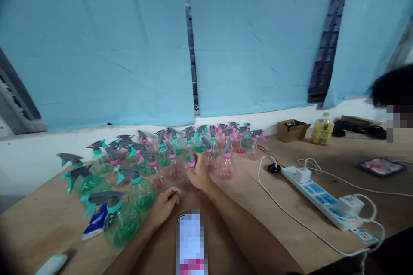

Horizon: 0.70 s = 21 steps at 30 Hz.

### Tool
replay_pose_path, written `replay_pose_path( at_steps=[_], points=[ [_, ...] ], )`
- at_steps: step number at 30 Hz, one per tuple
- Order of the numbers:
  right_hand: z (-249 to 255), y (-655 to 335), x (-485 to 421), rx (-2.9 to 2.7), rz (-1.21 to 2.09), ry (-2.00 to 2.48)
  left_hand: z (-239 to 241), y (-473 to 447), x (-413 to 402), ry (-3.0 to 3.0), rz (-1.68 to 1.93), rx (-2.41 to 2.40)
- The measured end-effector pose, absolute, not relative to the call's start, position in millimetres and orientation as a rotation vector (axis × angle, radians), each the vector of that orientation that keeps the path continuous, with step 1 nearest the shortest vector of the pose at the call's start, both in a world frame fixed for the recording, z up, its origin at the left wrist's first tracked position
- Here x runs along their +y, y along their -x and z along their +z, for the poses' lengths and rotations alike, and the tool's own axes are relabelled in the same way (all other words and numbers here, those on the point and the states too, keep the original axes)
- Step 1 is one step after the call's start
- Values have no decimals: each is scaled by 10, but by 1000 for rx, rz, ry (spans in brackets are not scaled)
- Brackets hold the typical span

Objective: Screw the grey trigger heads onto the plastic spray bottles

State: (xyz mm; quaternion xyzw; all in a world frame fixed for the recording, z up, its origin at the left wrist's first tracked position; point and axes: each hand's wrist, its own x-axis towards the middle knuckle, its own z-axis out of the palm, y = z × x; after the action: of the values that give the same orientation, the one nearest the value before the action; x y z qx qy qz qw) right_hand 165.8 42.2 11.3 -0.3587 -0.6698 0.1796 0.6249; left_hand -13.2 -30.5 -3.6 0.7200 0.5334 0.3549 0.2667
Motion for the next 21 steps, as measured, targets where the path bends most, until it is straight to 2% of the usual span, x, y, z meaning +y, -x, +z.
replay_pose_path(
  at_steps=[8,14,21],
  points=[
    [-3,-1649,497,-1628,252,915,-36,129,-300,-1968,942,1429],
    [68,-1643,440,-1640,338,1125,4,120,-332,-1979,926,1446],
    [-19,-1628,458,-1655,467,1051,4,120,-328,-1975,921,1452]
  ],
)
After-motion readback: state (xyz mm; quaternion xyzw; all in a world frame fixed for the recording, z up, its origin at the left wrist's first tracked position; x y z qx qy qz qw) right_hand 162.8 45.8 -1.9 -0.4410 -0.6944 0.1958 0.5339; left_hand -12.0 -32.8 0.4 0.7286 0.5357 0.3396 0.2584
